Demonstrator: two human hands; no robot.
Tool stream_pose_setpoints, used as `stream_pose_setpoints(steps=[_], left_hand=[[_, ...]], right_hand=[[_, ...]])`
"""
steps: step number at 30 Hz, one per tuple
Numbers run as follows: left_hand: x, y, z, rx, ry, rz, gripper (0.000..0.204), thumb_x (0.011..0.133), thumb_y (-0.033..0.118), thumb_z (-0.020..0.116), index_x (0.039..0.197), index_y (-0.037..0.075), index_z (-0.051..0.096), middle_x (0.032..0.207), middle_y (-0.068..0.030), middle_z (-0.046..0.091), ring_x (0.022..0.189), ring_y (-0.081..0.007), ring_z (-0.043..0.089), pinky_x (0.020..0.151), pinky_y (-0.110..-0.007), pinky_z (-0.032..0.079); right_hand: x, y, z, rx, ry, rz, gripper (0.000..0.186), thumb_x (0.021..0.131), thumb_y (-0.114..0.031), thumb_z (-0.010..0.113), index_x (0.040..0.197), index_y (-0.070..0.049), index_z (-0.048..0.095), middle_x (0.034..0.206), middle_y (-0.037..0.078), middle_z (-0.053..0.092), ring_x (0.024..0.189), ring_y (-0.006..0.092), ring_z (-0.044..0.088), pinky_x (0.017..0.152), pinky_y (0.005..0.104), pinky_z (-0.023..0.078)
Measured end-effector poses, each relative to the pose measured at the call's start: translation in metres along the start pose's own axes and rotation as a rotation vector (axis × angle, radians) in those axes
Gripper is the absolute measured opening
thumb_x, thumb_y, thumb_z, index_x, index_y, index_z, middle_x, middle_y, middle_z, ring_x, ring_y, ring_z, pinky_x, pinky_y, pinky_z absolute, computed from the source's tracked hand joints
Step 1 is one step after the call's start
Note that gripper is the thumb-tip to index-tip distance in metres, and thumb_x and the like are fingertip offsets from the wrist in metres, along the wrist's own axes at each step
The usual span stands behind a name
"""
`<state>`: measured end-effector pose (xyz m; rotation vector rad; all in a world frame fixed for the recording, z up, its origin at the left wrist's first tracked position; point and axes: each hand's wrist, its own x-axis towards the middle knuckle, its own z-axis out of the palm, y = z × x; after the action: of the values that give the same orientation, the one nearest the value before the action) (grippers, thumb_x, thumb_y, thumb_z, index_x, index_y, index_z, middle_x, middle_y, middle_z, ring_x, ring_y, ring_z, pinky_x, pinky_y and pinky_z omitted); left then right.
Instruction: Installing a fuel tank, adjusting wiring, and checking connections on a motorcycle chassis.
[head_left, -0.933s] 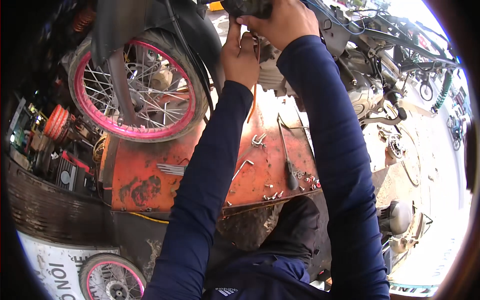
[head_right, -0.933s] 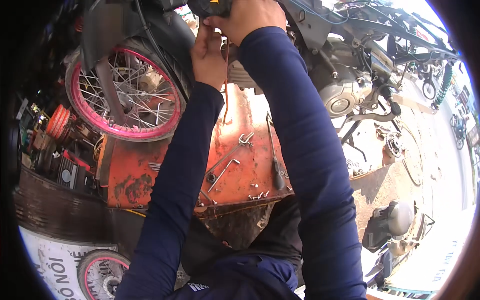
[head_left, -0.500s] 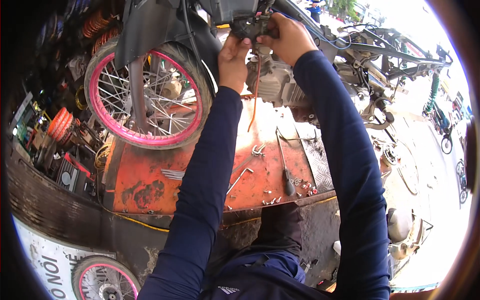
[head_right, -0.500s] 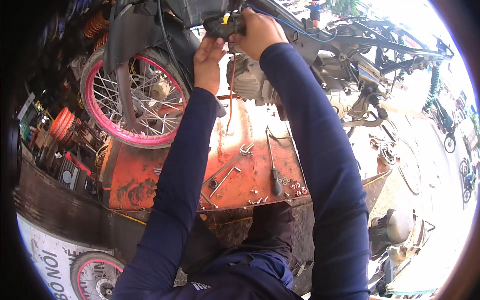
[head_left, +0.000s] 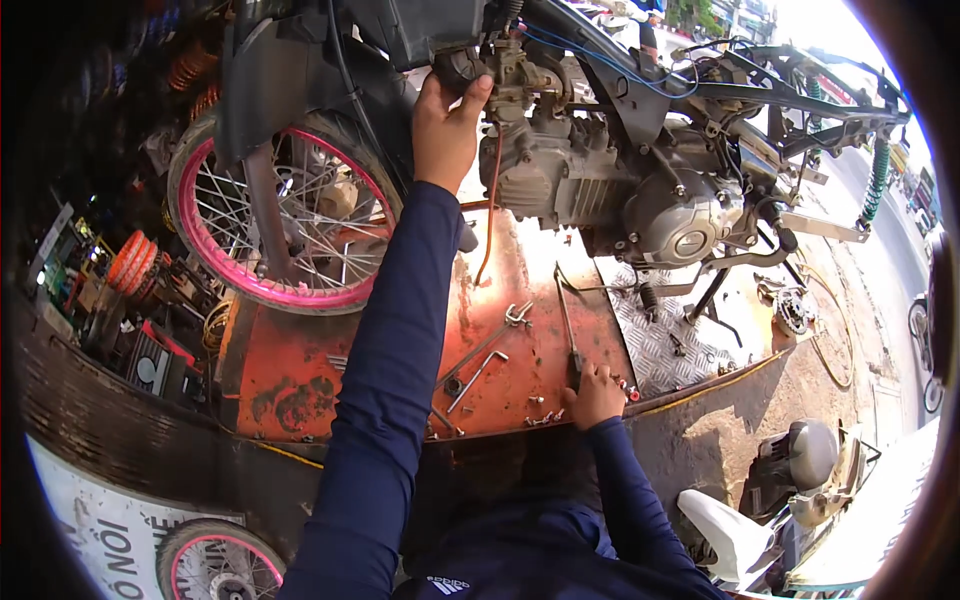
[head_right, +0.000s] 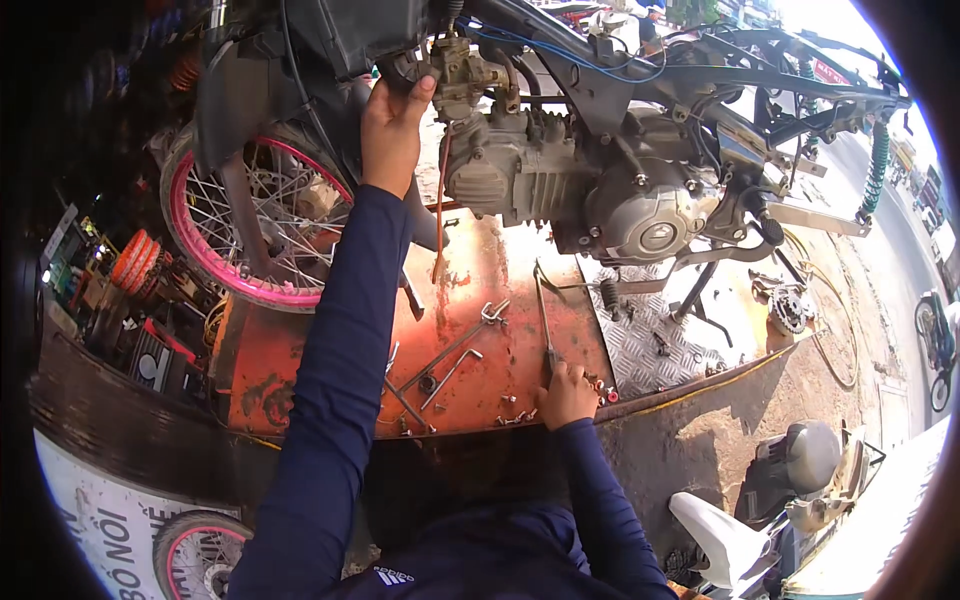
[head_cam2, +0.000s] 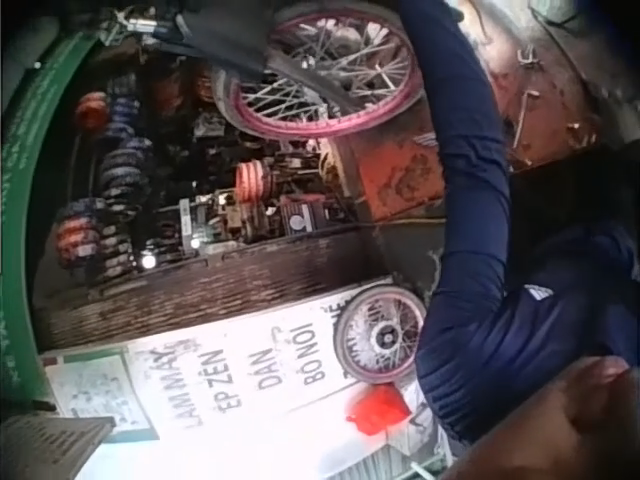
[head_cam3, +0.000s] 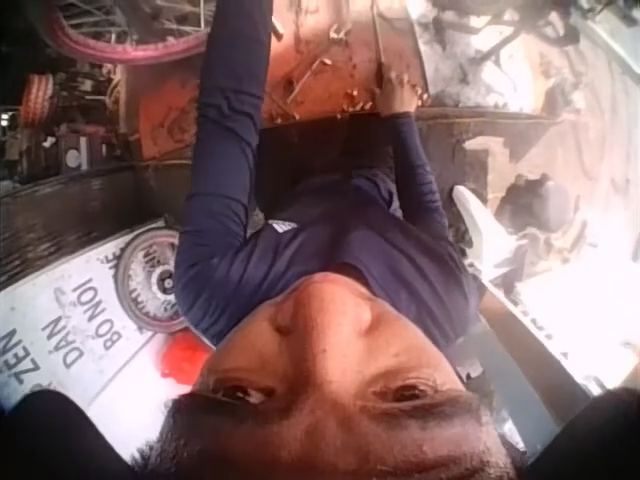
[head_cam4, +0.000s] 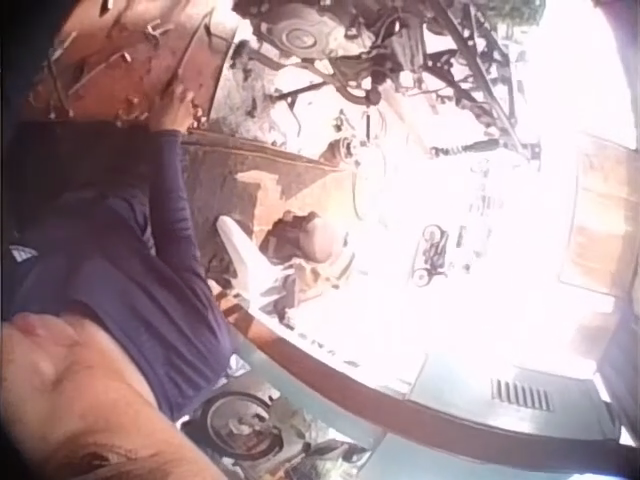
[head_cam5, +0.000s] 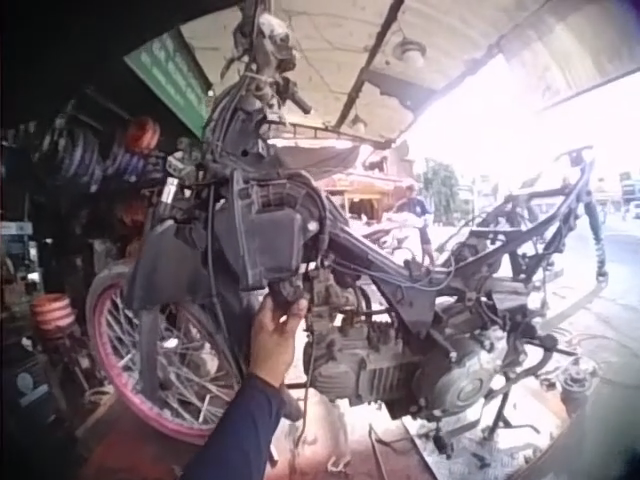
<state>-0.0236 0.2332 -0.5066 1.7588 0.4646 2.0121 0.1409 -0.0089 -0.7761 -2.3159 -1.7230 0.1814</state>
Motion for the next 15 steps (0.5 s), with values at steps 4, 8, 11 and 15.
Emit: stream_pose_setpoints(steps=[4,8,11,15], left_hand=[[0.001,0.01,0.004,0.057,0.086,-0.152,0.037,0.084,0.034,0.074,0.099,0.002,0.063,0.088,-0.0048,0.07,0.078,-0.0112,0.062,0.073,-0.026,0.047],[0.003,0.009,0.003,0.019,0.092,-0.207,0.037,0.084,0.033,0.074,0.101,0.003,0.064,0.085,-0.0042,0.069,0.074,-0.0105,0.059,0.07,-0.026,0.045],[0.012,0.002,-0.023,-0.54,0.015,-0.297,0.025,0.084,0.02,0.073,0.105,0.01,0.064,0.101,-0.002,0.067,0.094,-0.0155,0.062,0.082,-0.033,0.048],[0.024,-0.025,-0.029,-0.919,-0.101,-0.322,0.01,0.089,0.012,0.065,0.099,0.011,0.064,0.106,-0.0028,0.066,0.1,-0.0216,0.061,0.093,-0.043,0.047]], right_hand=[[0.004,0.01,0.012,0.043,0.071,-0.057,0.035,0.076,-0.027,0.067,0.099,-0.002,0.057,0.1,0.018,0.059,0.088,0.0349,0.065,0.073,0.0441,0.053],[-0.021,0.004,-0.028,0.359,0.431,-0.056,0.026,0.077,-0.017,0.064,0.098,-0.002,0.059,0.093,0.017,0.058,0.081,0.0379,0.061,0.067,0.0459,0.049],[-0.055,0.002,-0.09,0.529,0.57,-0.127,0.028,0.074,-0.004,0.062,0.102,-0.002,0.06,0.09,0.016,0.056,0.079,0.0377,0.06,0.068,0.042,0.049],[-0.088,0.018,-0.156,0.609,0.694,-0.207,0.026,0.074,-0.001,0.063,0.099,0.001,0.058,0.09,0.013,0.055,0.079,0.0262,0.061,0.068,0.0319,0.049]])
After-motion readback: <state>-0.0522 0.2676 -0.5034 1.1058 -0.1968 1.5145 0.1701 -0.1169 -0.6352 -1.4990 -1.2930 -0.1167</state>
